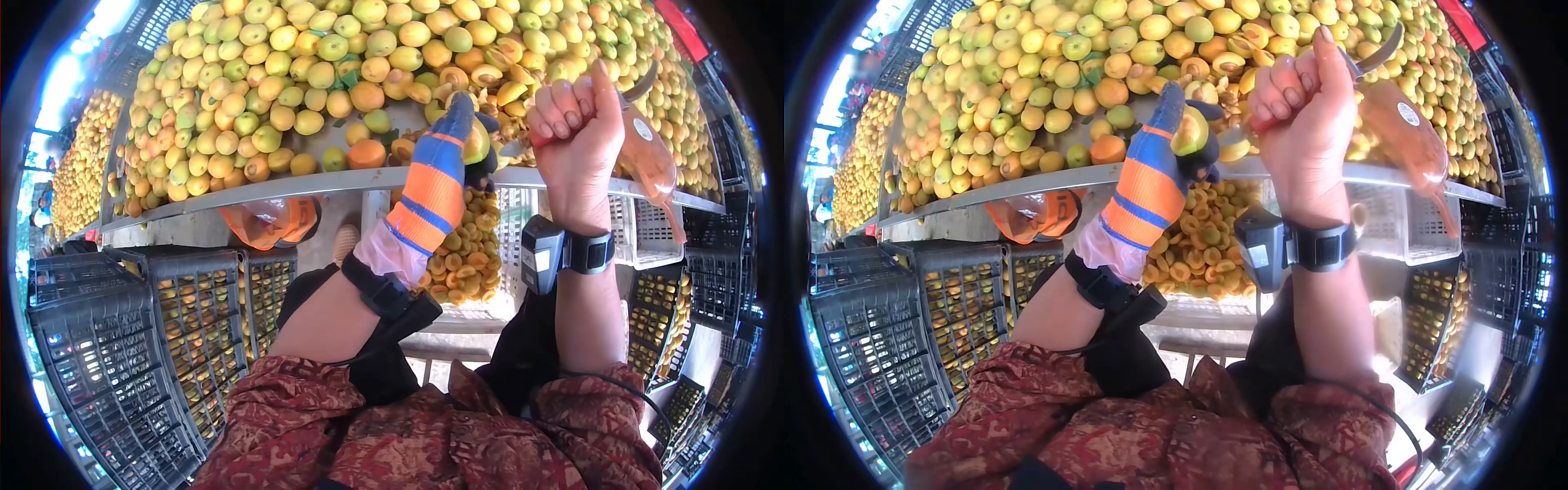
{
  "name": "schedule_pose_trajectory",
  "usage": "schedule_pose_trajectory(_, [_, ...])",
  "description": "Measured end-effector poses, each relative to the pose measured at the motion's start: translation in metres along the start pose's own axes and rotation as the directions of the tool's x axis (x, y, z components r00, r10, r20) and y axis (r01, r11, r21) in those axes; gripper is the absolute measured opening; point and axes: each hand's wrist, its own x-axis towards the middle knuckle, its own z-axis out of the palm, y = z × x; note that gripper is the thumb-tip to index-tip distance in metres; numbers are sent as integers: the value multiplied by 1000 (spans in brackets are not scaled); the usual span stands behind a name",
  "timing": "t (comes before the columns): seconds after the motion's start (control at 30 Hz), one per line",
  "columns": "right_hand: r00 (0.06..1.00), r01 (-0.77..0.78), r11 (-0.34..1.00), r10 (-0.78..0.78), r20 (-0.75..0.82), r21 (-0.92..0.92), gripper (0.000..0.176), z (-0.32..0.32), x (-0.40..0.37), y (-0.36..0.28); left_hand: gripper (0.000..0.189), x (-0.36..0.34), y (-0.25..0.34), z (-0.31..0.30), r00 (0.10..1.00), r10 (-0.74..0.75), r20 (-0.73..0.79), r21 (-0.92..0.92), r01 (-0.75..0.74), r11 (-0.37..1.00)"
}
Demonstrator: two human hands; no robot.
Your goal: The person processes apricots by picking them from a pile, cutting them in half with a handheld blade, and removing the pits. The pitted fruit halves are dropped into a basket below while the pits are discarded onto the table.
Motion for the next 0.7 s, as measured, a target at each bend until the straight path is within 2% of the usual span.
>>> schedule_pose_trajectory(0.1, [995,78,996,-79,64,32,44,0,-2,-3,57,-4,-3,10,993,-99,-68,-22,97,995])
schedule_pose_trajectory(0.17, [981,125,992,-125,148,8,44,3,-5,-1,57,-6,-5,15,996,-78,-48,-15,77,997])
schedule_pose_trajectory(0.2, [982,169,984,-164,92,-58,44,14,-11,2,56,-6,-7,17,996,-51,-71,5,52,999])
schedule_pose_trajectory(0.27, [980,181,982,-174,100,-62,44,11,-11,3,55,-6,-10,20,995,-25,-93,24,27,999])
schedule_pose_trajectory(0.33, [977,192,979,-184,109,-64,44,11,-10,4,50,-6,-13,21,987,79,-143,190,-51,981])
schedule_pose_trajectory(0.37, [977,192,977,-181,112,-89,44,11,-11,4,50,-7,-14,20,987,78,-143,189,-50,981])
schedule_pose_trajectory(0.43, [977,193,974,-181,111,-115,44,9,-11,4,46,-7,-19,18,984,165,-64,207,-149,967])
schedule_pose_trajectory(0.47, [976,169,980,-153,153,-102,43,6,-11,5,46,-6,-22,17,985,163,-62,207,-147,967])
schedule_pose_trajectory(0.5, [973,144,985,-124,194,-92,43,5,-11,6,38,-5,-23,17,981,182,-67,150,-171,974])
schedule_pose_trajectory(0.57, [977,110,990,-91,192,-89,43,3,-9,5,31,-6,-24,17,977,201,-74,95,-194,976])
schedule_pose_trajectory(0.63, [986,-79,991,62,152,109,43,-9,2,6,31,-10,-16,21,984,126,-130,59,-119,991])
schedule_pose_trajectory(0.7, [981,-113,984,88,173,140,43,-16,8,10,31,-10,-16,19,983,135,-122,56,-129,990])
